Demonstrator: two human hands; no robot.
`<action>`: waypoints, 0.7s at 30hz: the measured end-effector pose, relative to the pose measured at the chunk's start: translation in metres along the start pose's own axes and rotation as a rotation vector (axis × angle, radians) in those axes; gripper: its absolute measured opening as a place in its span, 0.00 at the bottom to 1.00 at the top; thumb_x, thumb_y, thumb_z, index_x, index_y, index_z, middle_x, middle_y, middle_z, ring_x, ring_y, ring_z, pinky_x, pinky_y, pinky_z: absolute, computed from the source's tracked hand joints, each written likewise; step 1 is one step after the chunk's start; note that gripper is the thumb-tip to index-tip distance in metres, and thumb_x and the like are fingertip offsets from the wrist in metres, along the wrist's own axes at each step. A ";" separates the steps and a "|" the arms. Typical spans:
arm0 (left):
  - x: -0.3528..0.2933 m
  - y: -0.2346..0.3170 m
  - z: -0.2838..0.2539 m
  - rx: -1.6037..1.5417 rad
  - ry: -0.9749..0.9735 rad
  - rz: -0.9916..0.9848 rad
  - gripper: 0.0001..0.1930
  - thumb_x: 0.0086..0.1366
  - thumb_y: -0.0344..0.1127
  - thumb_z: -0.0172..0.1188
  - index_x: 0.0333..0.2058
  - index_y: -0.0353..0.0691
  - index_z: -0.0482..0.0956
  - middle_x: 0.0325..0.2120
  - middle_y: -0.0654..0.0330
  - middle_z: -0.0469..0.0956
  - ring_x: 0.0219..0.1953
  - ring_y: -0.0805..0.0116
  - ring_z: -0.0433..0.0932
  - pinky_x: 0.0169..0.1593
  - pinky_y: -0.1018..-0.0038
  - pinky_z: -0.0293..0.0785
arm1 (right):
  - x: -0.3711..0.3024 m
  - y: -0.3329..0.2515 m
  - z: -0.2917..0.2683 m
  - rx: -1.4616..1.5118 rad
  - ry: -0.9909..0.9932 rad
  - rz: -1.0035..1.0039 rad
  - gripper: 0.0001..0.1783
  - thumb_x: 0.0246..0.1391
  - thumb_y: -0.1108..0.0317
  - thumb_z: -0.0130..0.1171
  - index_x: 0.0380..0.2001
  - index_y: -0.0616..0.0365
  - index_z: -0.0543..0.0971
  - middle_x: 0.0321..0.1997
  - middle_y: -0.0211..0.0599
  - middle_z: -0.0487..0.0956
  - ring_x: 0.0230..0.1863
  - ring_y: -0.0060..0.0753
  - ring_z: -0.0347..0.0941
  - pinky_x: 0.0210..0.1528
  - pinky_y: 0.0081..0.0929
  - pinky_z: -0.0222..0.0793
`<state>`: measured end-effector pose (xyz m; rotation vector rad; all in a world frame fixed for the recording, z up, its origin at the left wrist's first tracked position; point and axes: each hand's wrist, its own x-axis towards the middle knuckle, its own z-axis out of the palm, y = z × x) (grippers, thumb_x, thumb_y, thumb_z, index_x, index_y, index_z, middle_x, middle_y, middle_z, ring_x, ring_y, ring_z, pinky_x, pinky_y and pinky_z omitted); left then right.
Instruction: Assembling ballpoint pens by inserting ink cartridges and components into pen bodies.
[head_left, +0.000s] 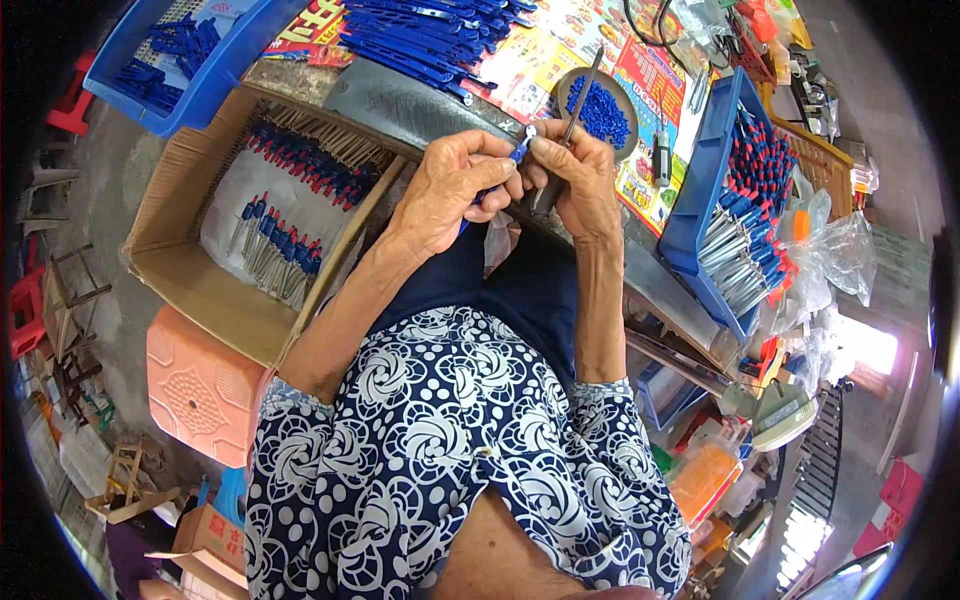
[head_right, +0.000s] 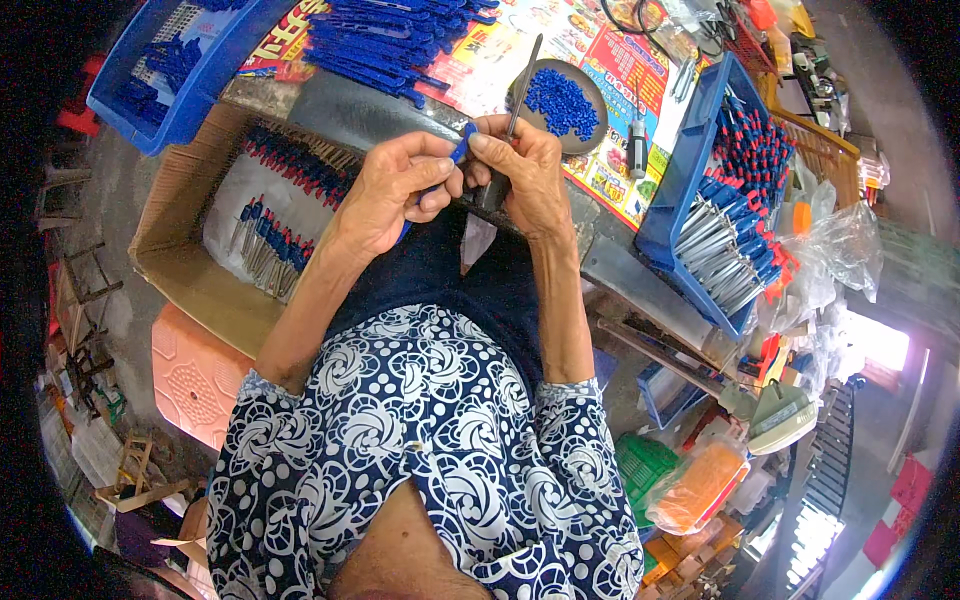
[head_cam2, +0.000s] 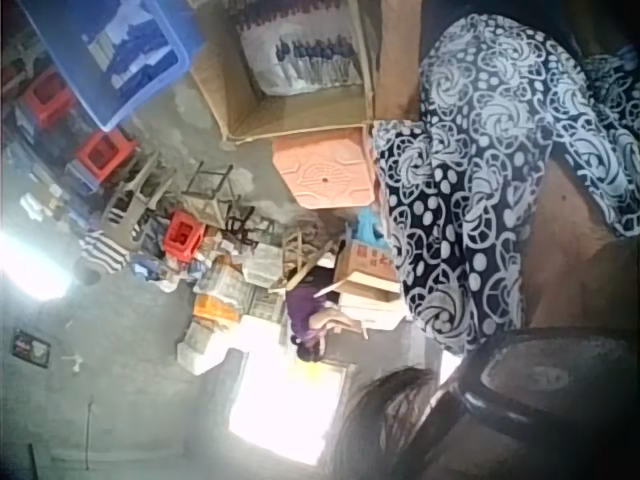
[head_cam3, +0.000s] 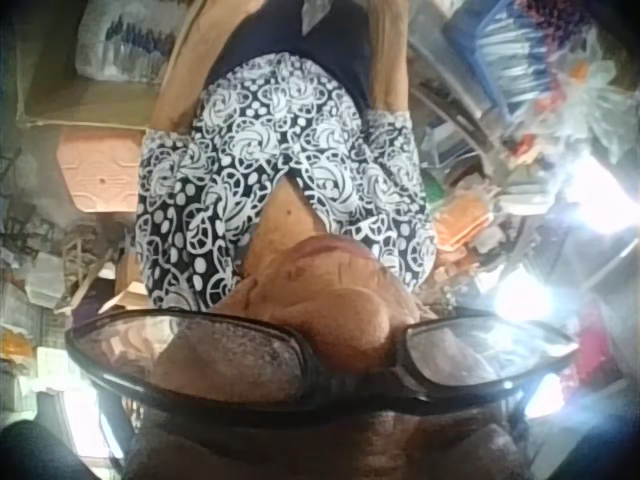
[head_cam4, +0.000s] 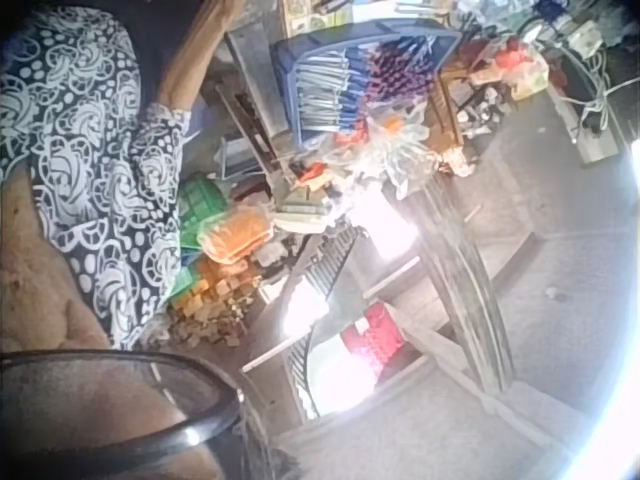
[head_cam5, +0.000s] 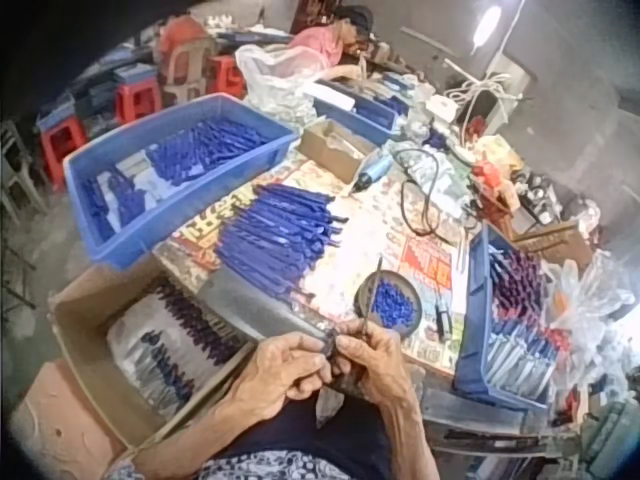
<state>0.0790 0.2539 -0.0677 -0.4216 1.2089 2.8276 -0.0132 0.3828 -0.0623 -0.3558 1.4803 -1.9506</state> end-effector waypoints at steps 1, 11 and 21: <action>0.000 0.000 0.000 -0.001 -0.002 -0.004 0.07 0.57 0.27 0.52 0.34 0.31 0.66 0.20 0.54 0.72 0.16 0.80 0.63 0.15 0.87 0.53 | 0.000 0.000 -0.001 0.000 -0.008 -0.002 0.11 0.47 0.72 0.58 0.32 0.69 0.72 0.20 0.30 0.71 0.20 0.17 0.64 0.23 0.13 0.60; 0.004 -0.003 -0.005 -0.062 -0.023 -0.029 0.09 0.57 0.27 0.52 0.35 0.31 0.66 0.21 0.55 0.73 0.17 0.80 0.64 0.14 0.88 0.53 | 0.000 0.001 -0.002 -0.046 -0.006 -0.007 0.11 0.45 0.74 0.58 0.33 0.68 0.73 0.21 0.30 0.72 0.20 0.16 0.65 0.23 0.13 0.60; 0.010 0.000 -0.009 -0.240 -0.088 -0.145 0.09 0.60 0.29 0.50 0.39 0.31 0.69 0.24 0.59 0.72 0.16 0.82 0.61 0.16 0.89 0.53 | 0.000 -0.003 -0.002 -0.039 0.027 0.008 0.11 0.44 0.76 0.57 0.33 0.68 0.72 0.22 0.32 0.73 0.20 0.18 0.65 0.23 0.14 0.60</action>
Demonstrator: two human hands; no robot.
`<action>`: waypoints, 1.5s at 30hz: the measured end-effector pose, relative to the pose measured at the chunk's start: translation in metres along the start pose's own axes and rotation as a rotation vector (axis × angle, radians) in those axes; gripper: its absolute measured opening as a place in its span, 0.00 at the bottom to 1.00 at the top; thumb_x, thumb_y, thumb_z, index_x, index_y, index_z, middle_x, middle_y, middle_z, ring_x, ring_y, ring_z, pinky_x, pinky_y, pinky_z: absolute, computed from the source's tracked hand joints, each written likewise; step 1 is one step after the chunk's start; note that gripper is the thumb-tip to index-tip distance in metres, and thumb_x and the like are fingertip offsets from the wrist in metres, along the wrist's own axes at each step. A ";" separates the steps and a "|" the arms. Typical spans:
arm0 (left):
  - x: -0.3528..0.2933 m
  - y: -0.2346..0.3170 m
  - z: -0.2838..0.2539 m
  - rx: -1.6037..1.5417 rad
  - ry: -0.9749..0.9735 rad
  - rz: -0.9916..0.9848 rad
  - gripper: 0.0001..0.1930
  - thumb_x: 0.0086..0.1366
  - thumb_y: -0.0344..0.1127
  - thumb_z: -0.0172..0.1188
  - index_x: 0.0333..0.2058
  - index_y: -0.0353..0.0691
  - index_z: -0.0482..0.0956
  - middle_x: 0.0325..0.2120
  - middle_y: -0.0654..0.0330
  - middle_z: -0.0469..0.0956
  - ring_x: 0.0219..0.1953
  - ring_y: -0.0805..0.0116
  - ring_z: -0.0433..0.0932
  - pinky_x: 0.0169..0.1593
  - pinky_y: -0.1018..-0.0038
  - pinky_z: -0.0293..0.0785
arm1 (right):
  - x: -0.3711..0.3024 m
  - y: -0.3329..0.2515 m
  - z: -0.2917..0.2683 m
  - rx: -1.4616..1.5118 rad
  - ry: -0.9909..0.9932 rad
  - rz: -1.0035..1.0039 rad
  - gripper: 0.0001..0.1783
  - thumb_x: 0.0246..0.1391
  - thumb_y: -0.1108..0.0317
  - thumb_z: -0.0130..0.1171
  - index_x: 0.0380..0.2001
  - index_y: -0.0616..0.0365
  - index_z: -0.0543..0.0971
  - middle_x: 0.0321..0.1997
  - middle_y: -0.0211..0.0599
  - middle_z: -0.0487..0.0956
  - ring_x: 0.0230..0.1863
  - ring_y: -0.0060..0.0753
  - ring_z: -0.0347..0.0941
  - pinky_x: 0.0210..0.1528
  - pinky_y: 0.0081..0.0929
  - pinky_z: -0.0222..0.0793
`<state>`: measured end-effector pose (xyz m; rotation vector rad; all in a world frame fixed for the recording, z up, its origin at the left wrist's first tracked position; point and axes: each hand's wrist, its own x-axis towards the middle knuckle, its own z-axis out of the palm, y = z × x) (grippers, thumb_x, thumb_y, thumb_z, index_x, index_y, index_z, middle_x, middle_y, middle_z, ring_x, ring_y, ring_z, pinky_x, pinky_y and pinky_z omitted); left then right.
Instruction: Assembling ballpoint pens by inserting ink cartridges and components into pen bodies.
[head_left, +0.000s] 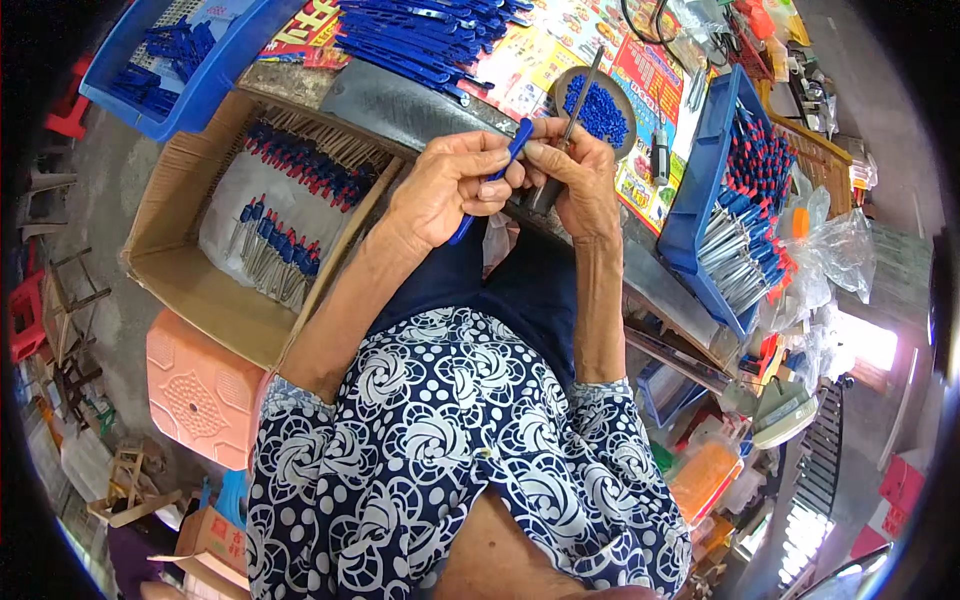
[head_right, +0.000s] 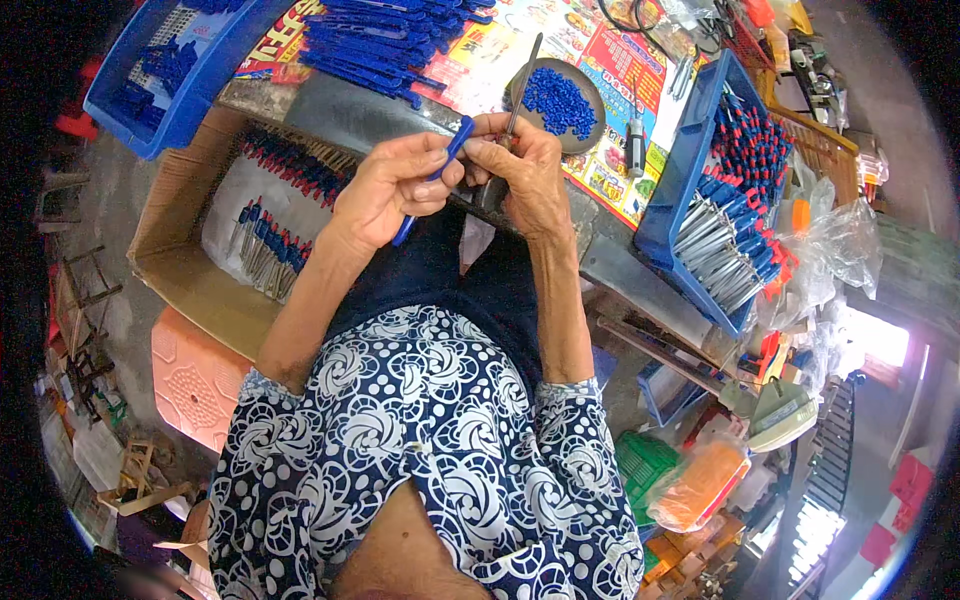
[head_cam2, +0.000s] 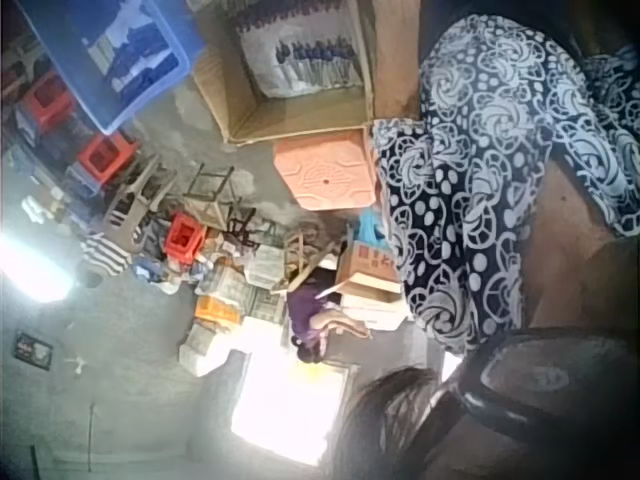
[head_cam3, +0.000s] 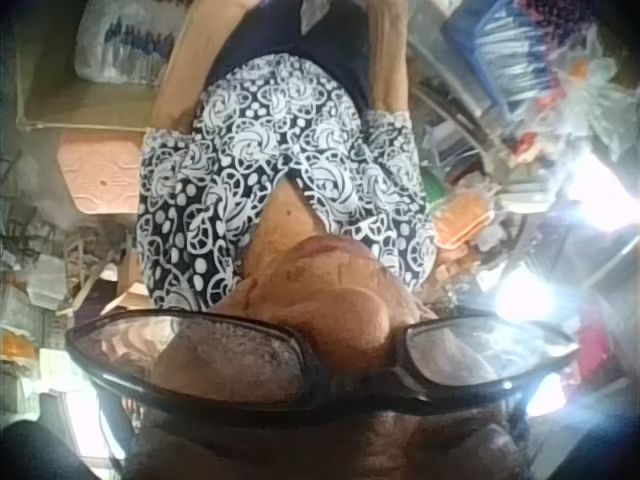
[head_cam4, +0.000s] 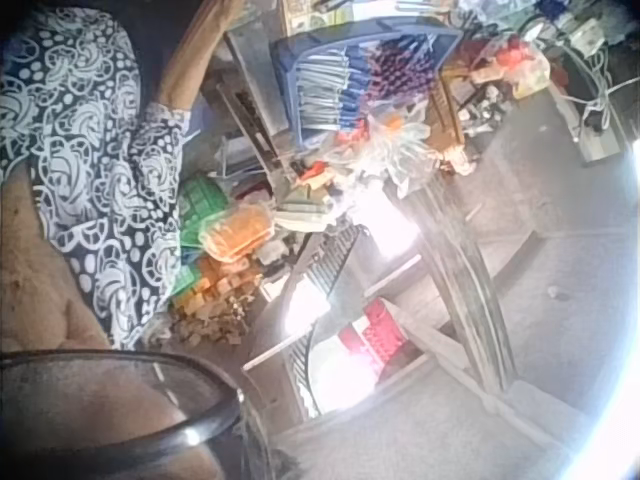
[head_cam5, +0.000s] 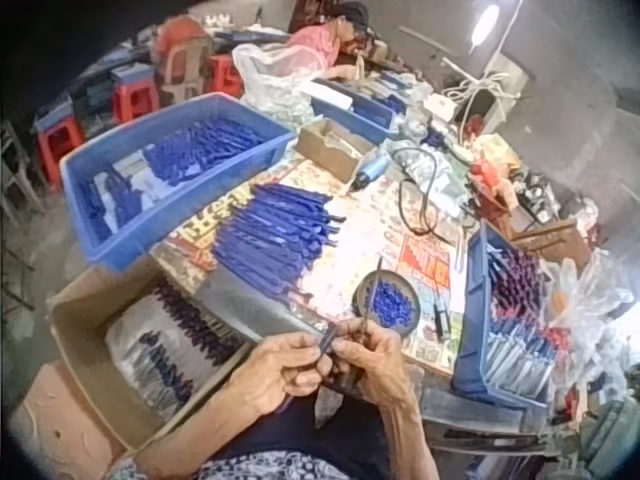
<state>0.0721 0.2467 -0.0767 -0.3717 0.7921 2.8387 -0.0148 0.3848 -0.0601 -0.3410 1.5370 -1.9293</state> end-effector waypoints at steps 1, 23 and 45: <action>0.000 0.001 -0.002 -0.052 -0.035 -0.001 0.10 0.60 0.28 0.49 0.39 0.30 0.68 0.25 0.59 0.72 0.16 0.83 0.61 0.17 0.89 0.53 | 0.000 0.000 0.001 0.027 -0.018 0.011 0.11 0.44 0.78 0.57 0.34 0.69 0.72 0.24 0.35 0.74 0.20 0.19 0.65 0.24 0.15 0.61; 0.005 0.000 -0.012 -0.481 -0.271 -0.097 0.10 0.62 0.25 0.42 0.41 0.26 0.64 0.26 0.53 0.70 0.16 0.83 0.59 0.16 0.89 0.52 | -0.003 -0.007 0.011 0.013 -0.020 -0.013 0.08 0.46 0.76 0.56 0.30 0.68 0.72 0.22 0.33 0.72 0.19 0.19 0.64 0.23 0.17 0.61; 0.008 0.000 -0.007 -0.278 -0.184 -0.060 0.11 0.61 0.27 0.46 0.40 0.26 0.66 0.27 0.56 0.69 0.17 0.83 0.59 0.18 0.87 0.51 | 0.014 -0.018 -0.115 -1.438 0.807 -0.331 0.10 0.42 0.70 0.50 0.26 0.68 0.73 0.25 0.46 0.71 0.28 0.48 0.70 0.31 0.40 0.65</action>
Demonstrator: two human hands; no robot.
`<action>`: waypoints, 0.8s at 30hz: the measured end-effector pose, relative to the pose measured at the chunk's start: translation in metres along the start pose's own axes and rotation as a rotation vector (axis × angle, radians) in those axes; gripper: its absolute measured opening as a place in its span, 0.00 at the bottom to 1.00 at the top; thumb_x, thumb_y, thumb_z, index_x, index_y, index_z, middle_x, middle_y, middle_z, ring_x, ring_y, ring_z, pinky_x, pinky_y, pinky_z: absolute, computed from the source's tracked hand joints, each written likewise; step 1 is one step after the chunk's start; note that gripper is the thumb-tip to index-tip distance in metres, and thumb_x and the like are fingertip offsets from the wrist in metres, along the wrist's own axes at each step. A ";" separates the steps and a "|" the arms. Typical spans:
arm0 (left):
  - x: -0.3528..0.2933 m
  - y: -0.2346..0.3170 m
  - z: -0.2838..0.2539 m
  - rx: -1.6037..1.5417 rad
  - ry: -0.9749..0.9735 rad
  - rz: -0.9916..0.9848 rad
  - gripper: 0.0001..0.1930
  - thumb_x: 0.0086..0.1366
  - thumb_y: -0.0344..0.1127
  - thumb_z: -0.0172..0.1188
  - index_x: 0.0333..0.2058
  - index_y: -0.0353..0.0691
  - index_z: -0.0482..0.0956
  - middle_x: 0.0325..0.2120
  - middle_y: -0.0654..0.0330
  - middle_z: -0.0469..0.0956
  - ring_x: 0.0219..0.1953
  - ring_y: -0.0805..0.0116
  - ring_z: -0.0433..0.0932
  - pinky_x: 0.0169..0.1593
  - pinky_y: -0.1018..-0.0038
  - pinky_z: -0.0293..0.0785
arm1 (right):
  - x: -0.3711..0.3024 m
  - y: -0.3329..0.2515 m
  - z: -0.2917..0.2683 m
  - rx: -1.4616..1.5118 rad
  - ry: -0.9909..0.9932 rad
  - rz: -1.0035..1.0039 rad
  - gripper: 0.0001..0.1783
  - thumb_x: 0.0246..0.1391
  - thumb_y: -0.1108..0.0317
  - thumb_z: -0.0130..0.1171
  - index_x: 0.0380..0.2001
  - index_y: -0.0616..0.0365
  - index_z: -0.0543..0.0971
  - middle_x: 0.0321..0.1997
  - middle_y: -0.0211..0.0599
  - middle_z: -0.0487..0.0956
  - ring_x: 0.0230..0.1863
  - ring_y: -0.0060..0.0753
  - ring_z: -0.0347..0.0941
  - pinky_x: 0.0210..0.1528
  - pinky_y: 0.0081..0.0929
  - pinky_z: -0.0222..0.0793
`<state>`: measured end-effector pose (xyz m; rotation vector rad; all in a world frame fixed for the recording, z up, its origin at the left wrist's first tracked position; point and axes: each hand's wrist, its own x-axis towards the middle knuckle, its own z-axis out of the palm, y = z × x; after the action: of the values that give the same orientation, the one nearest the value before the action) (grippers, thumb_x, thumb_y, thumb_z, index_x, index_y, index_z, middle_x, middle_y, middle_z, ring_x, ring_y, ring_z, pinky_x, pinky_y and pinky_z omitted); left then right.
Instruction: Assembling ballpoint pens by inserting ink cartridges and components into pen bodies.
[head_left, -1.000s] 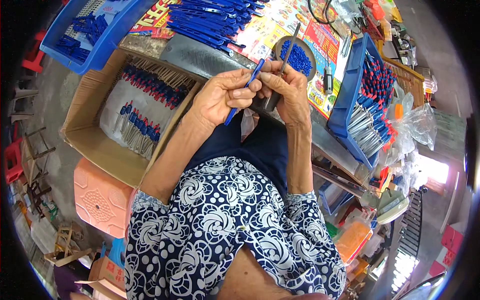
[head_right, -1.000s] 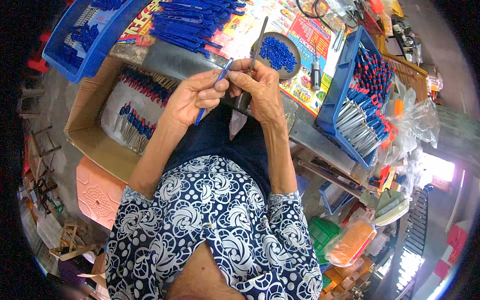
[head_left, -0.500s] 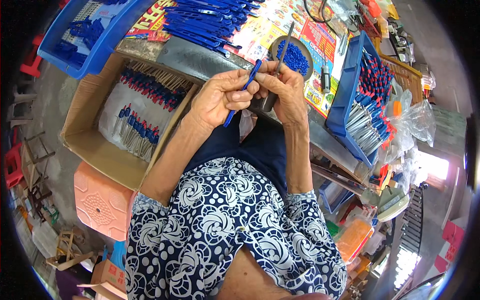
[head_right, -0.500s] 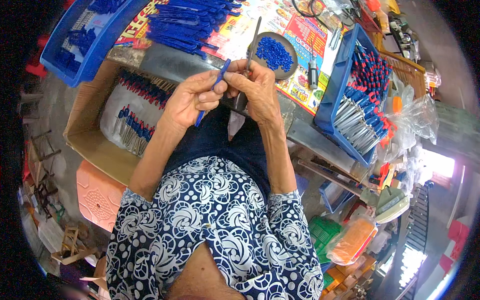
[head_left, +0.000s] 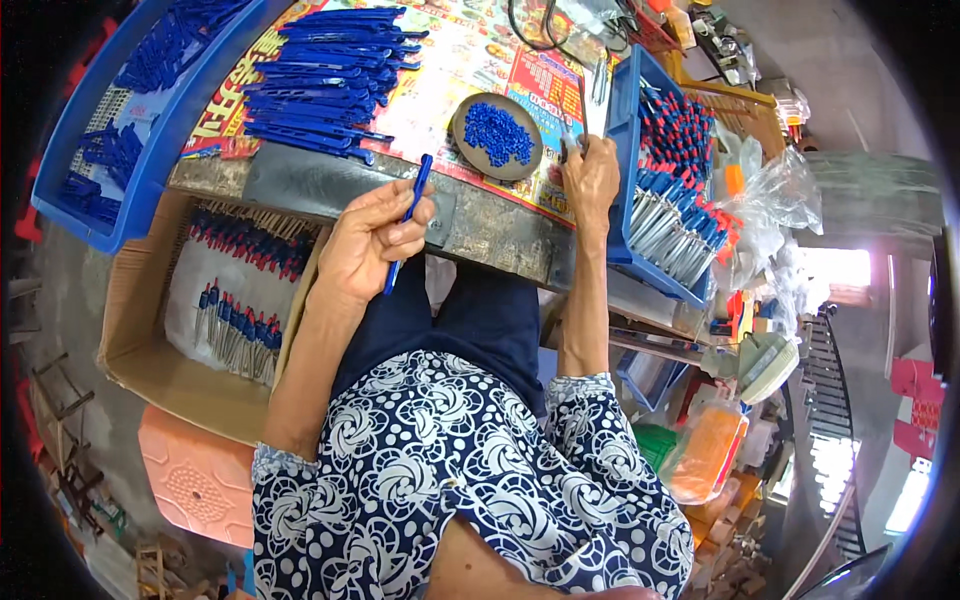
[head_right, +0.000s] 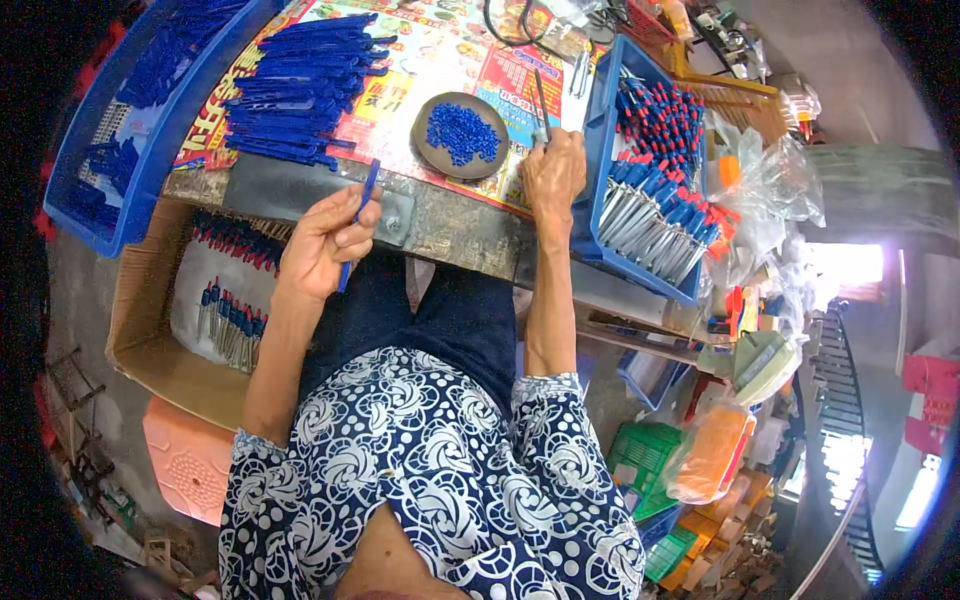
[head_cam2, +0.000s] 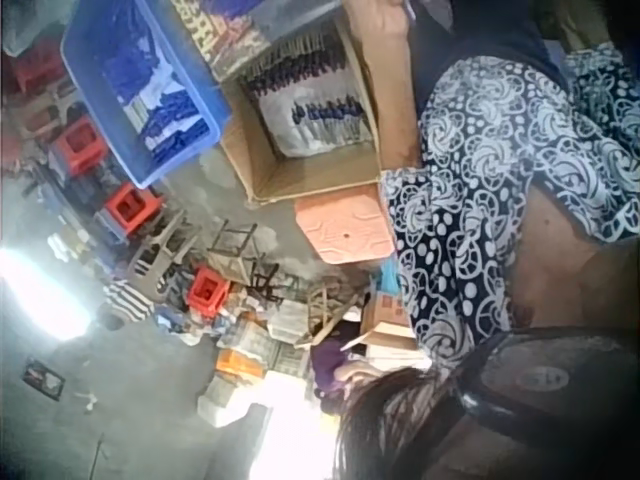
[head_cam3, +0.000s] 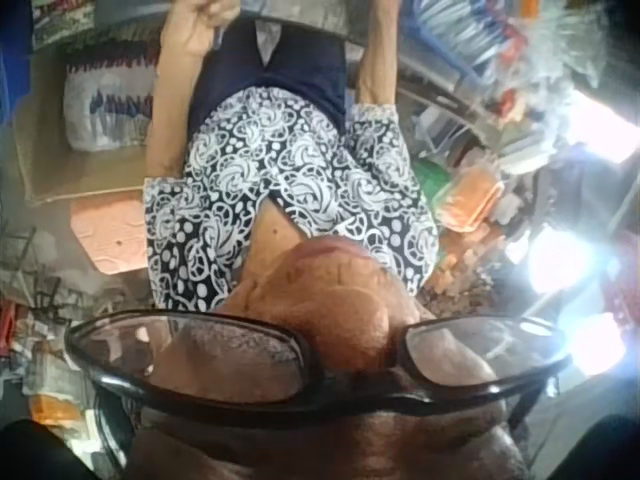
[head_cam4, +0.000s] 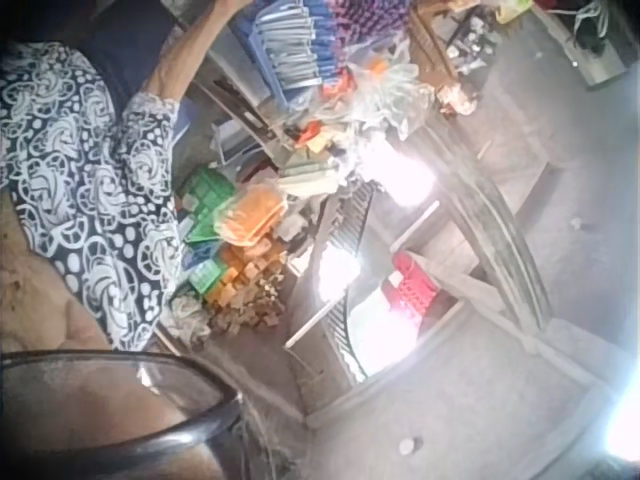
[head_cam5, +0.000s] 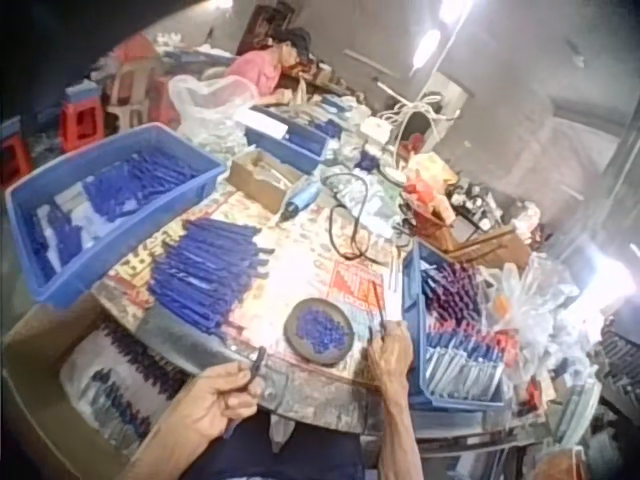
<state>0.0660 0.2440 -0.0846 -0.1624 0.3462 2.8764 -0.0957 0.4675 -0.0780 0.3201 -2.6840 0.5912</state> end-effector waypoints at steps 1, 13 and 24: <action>-0.001 0.000 -0.002 -0.001 0.004 0.010 0.11 0.61 0.27 0.46 0.40 0.26 0.66 0.27 0.56 0.69 0.17 0.83 0.59 0.18 0.87 0.51 | -0.001 0.008 0.011 -0.073 0.056 -0.072 0.09 0.42 0.70 0.49 0.25 0.67 0.72 0.28 0.48 0.70 0.31 0.52 0.68 0.34 0.43 0.64; 0.003 0.001 -0.002 -0.104 -0.053 0.028 0.09 0.60 0.26 0.47 0.39 0.28 0.68 0.27 0.55 0.70 0.18 0.82 0.57 0.18 0.87 0.50 | 0.006 0.031 0.032 -0.297 -0.020 -0.159 0.09 0.42 0.68 0.49 0.29 0.59 0.68 0.32 0.47 0.70 0.35 0.53 0.66 0.34 0.49 0.62; 0.002 0.003 -0.003 -0.174 -0.095 0.059 0.12 0.61 0.27 0.47 0.42 0.26 0.67 0.26 0.57 0.70 0.18 0.83 0.59 0.19 0.87 0.52 | -0.049 -0.076 -0.073 0.848 -0.625 0.124 0.10 0.48 0.72 0.48 0.34 0.66 0.70 0.26 0.35 0.74 0.28 0.22 0.70 0.30 0.19 0.66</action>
<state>0.0641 0.2411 -0.0873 -0.0453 0.0846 2.9580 -0.0067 0.4395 -0.0087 0.6406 -2.8510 1.9387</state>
